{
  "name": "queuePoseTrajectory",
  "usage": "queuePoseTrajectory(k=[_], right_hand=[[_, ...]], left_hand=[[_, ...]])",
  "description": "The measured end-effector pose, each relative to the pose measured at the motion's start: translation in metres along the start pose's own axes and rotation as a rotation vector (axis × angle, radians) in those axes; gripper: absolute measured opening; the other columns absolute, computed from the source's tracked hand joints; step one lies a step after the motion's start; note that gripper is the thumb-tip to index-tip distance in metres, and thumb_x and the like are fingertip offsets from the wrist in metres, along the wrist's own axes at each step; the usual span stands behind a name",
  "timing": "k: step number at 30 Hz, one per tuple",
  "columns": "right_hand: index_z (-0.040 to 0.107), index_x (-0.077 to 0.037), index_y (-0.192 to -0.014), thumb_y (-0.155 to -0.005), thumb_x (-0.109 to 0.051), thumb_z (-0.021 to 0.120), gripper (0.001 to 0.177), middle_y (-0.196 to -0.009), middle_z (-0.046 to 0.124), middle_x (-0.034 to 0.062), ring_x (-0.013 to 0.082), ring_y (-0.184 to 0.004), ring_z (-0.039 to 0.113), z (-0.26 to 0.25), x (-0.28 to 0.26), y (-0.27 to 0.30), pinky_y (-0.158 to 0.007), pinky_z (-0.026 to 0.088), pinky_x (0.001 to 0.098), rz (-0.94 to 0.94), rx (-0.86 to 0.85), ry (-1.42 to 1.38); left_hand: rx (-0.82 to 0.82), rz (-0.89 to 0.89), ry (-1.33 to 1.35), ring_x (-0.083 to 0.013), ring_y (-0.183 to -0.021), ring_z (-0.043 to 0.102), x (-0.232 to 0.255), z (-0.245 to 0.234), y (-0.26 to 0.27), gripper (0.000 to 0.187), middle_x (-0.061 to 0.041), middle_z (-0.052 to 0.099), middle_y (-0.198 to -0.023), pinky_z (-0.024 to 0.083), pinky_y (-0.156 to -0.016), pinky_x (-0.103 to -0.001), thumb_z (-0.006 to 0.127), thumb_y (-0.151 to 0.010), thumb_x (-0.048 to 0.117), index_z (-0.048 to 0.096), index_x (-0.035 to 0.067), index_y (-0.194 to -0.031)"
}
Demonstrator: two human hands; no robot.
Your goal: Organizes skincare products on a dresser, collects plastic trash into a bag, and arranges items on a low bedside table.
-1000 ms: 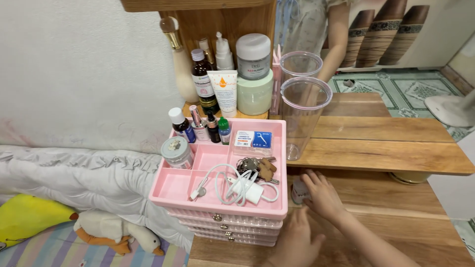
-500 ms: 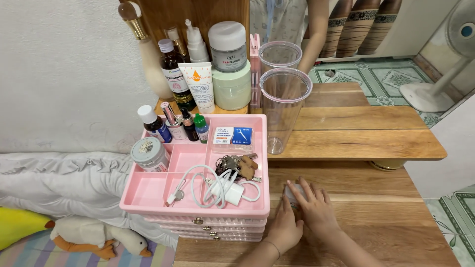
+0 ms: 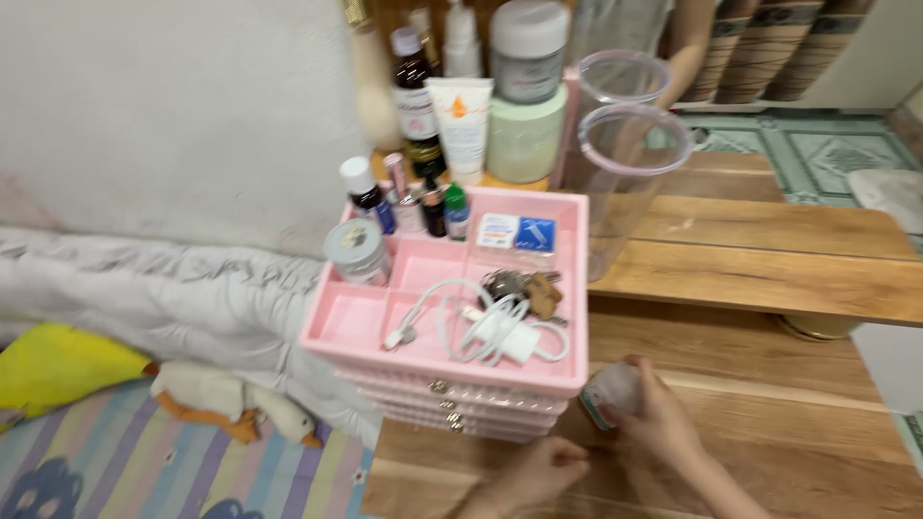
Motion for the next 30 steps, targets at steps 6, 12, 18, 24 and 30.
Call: queuePoseTrajectory(k=[6, 12, 18, 24, 30], right_hand=[[0.045, -0.008, -0.132, -0.073, -0.035, 0.092, 0.08, -0.098, 0.076, 0.0219, 0.0286, -0.087, 0.077, 0.046, 0.049, 0.019, -0.075, 0.06, 0.0394, 0.342, -0.055, -0.509], [0.051, -0.003, -0.135, -0.071, -0.035, 0.09, 0.082, -0.086, 0.076, 0.025, 0.0238, -0.062, 0.064, 0.081, 0.061, 0.064, -0.048, 0.036, 0.035, 0.603, -0.11, -0.672], [0.052, -0.004, -0.138, -0.07, -0.024, 0.088, 0.08, -0.085, 0.072, 0.0283, 0.0254, -0.058, 0.056, 0.09, 0.049, 0.108, -0.047, 0.036, 0.0374, 0.762, 0.03, -0.777], [0.042, -0.005, -0.142, -0.075, -0.023, 0.084, 0.081, -0.094, 0.074, 0.0305, 0.0302, -0.063, 0.064, 0.092, 0.0, 0.133, -0.047, 0.045, 0.0412, 0.669, 0.114, -0.772], [0.04, -0.014, -0.141, -0.077, -0.034, 0.083, 0.079, -0.113, 0.075, 0.0237, 0.0309, -0.084, 0.076, 0.121, -0.124, 0.128, -0.06, 0.06, 0.0383, 0.69, -0.128, -0.808]], left_hand=[[0.507, -0.246, -0.09, -0.0166, -0.082, 0.075, -0.026, -0.104, 0.085, 0.03, -0.008, 0.079, -0.09, 0.058, -0.077, -0.032, 0.076, -0.088, 0.029, 0.077, 0.007, -0.108], [0.93, -0.032, 0.109, -0.0164, -0.068, 0.074, 0.021, -0.124, 0.101, 0.022, -0.008, 0.078, -0.076, 0.057, -0.064, -0.032, 0.081, -0.079, 0.015, 0.072, 0.001, -0.093], [0.951, -0.133, 0.183, -0.0142, -0.063, 0.067, -0.004, -0.108, 0.132, 0.019, -0.008, 0.072, -0.068, 0.055, -0.062, -0.03, 0.082, -0.077, 0.012, 0.068, 0.0, -0.083], [0.898, -0.194, 0.33, -0.0095, -0.065, 0.072, -0.063, -0.081, 0.166, 0.027, -0.004, 0.075, -0.072, 0.059, -0.063, -0.026, 0.089, -0.072, 0.012, 0.068, 0.004, -0.086], [0.838, -0.297, 0.303, -0.0104, -0.068, 0.072, -0.052, -0.086, 0.19, 0.024, -0.004, 0.075, -0.076, 0.058, -0.065, -0.026, 0.089, -0.074, 0.014, 0.069, 0.003, -0.083]])
Point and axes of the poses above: each hand's wrist, its own y-axis away from the middle knuckle, its own z-axis out of the palm, x = y × z, the point moved 4 cm from there along -y, towards the middle knuckle
